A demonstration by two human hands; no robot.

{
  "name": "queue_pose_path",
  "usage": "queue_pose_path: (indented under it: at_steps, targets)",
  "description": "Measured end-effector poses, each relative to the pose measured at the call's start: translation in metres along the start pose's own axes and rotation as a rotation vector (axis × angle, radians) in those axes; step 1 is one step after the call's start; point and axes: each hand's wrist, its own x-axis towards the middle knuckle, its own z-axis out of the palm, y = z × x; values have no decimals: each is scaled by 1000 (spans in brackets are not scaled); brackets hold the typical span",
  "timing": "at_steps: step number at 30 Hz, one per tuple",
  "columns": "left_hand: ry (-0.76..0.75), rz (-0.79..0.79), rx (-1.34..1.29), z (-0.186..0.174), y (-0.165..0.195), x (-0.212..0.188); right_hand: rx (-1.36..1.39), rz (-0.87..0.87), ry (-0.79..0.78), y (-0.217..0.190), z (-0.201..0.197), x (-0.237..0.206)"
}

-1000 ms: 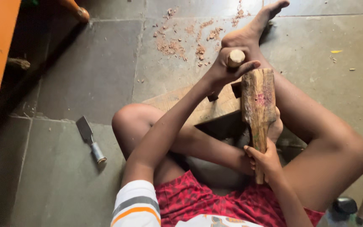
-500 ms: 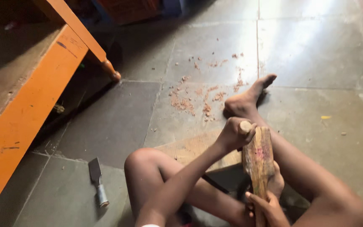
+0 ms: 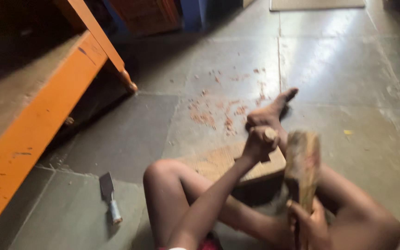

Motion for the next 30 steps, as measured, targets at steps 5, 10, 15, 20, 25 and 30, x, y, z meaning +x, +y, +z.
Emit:
queue_pose_path:
  at_steps: [5, 10, 15, 20, 25, 30]
  targets:
    - [10, 7, -79, 8, -5, -3, -44, -334, 77, -65, -4, -36]
    - [-62, -162, -146, 8, -1, -4, 51, -207, -112, -119, 8, -52]
    - [-42, -191, -315, 10, -10, -7, -9, -32, -204, -122, 52, -42]
    - [-153, -540, -501, 7, -12, -6, -128, 22, -190, -141, 54, -42]
    - [-80, -159, -71, 3, 4, 2, -82, -348, -112, -187, 30, -35]
    - [-39, -122, -24, 0, 12, 5, -78, -648, -198, -170, 40, -18]
